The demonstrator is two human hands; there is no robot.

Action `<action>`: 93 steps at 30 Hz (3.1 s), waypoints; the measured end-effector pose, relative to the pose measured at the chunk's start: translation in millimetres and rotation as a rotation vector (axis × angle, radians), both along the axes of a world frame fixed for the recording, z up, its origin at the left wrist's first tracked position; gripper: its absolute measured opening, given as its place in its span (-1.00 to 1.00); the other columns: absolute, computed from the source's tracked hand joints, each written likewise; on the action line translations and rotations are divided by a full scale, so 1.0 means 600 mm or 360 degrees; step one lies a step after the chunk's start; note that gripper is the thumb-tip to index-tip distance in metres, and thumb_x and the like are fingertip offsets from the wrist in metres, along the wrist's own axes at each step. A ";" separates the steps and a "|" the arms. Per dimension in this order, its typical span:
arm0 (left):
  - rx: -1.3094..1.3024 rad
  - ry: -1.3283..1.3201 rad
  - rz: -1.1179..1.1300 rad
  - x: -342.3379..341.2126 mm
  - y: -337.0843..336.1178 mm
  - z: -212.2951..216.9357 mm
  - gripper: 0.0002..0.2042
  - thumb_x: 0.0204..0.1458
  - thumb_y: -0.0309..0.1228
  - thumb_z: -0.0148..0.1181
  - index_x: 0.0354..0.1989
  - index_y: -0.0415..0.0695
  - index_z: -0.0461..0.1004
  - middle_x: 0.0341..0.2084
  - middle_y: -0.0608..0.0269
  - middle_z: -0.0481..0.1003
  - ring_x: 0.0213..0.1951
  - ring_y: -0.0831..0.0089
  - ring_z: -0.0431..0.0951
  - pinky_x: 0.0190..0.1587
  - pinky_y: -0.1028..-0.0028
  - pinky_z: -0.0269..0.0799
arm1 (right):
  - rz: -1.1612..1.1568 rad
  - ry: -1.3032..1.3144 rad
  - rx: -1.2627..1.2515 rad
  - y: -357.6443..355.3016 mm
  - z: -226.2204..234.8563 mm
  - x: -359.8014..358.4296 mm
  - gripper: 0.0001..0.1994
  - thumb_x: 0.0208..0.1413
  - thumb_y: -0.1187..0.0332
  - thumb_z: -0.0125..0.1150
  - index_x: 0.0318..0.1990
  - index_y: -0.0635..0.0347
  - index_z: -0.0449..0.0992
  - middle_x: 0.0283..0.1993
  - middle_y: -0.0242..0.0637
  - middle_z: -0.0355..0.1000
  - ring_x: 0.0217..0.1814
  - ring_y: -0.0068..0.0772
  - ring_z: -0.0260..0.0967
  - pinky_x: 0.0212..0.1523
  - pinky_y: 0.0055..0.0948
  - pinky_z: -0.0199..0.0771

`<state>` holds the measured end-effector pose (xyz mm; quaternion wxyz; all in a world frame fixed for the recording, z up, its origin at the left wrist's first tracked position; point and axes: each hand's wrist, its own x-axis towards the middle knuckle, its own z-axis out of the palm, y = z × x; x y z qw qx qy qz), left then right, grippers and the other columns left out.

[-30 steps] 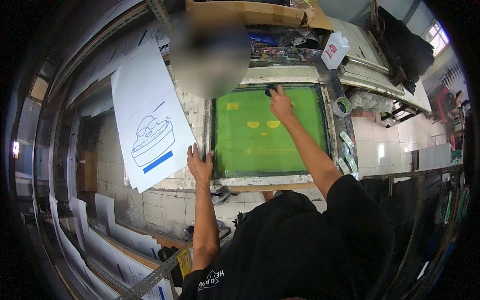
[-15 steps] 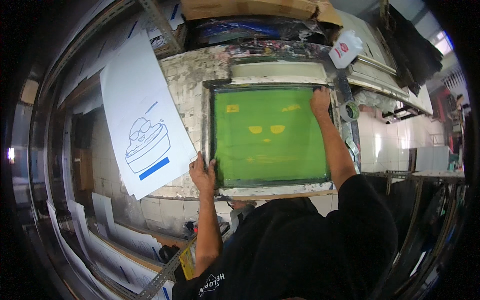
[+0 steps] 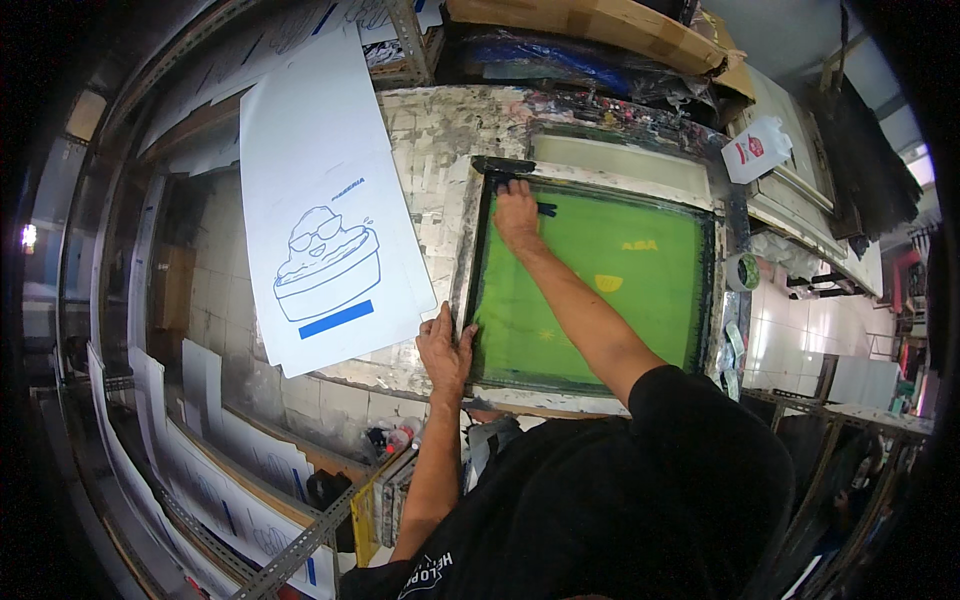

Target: The person applies masking tape to the edges of a green screen printing frame. They use a roll of tape to cover the borders, pressing it down firmly to secure it in place.

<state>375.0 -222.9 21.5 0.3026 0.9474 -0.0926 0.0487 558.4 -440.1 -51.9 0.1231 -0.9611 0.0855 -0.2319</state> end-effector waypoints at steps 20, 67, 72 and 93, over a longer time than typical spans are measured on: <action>0.0133 -0.0011 0.0075 -0.003 0.002 -0.019 -0.45 -0.08 -0.28 0.36 0.12 -0.21 0.42 -0.24 0.03 0.57 -0.14 0.08 0.39 -0.08 0.20 0.23 | 0.0213 -0.0018 -0.0218 -0.148 0.022 -0.036 -0.79 -0.25 0.38 0.16 -0.38 0.23 0.51 -0.35 -0.11 0.46 -0.25 -0.12 0.47 -0.24 -0.17 0.50; 0.0190 -0.0226 0.0057 -0.004 -0.005 -0.023 -0.48 -0.09 -0.30 0.39 0.04 -0.31 0.48 -0.49 0.05 0.51 -0.30 0.14 0.37 -0.20 0.21 0.25 | -0.0018 0.0326 -0.0383 -0.345 0.016 -0.202 -0.82 -0.18 0.48 0.14 -0.33 0.20 0.54 -0.12 -0.11 0.50 -0.02 -0.14 0.46 -0.04 -0.22 0.50; 0.0141 -0.0004 0.0053 -0.005 -0.005 -0.018 -0.47 -0.02 -0.22 0.32 0.10 -0.27 0.43 -0.26 0.02 0.57 -0.14 0.03 0.39 -0.07 0.18 0.21 | -0.0342 0.0315 -0.0697 -0.525 0.029 -0.307 -0.89 -0.12 0.42 0.14 -0.39 0.20 0.51 -0.24 -0.13 0.46 -0.15 -0.13 0.44 -0.18 -0.21 0.48; 0.0140 -0.0762 0.0025 -0.036 0.005 0.021 -0.61 0.10 -0.23 0.16 -0.01 -0.27 0.50 -0.17 -0.02 0.52 -0.11 0.07 0.42 -0.05 0.17 0.29 | -0.0469 -0.0512 0.0029 -0.587 0.157 -0.422 -0.60 -0.15 0.38 0.23 -0.07 0.22 0.43 -0.14 -0.06 0.43 -0.07 0.13 0.34 -0.02 -0.01 0.35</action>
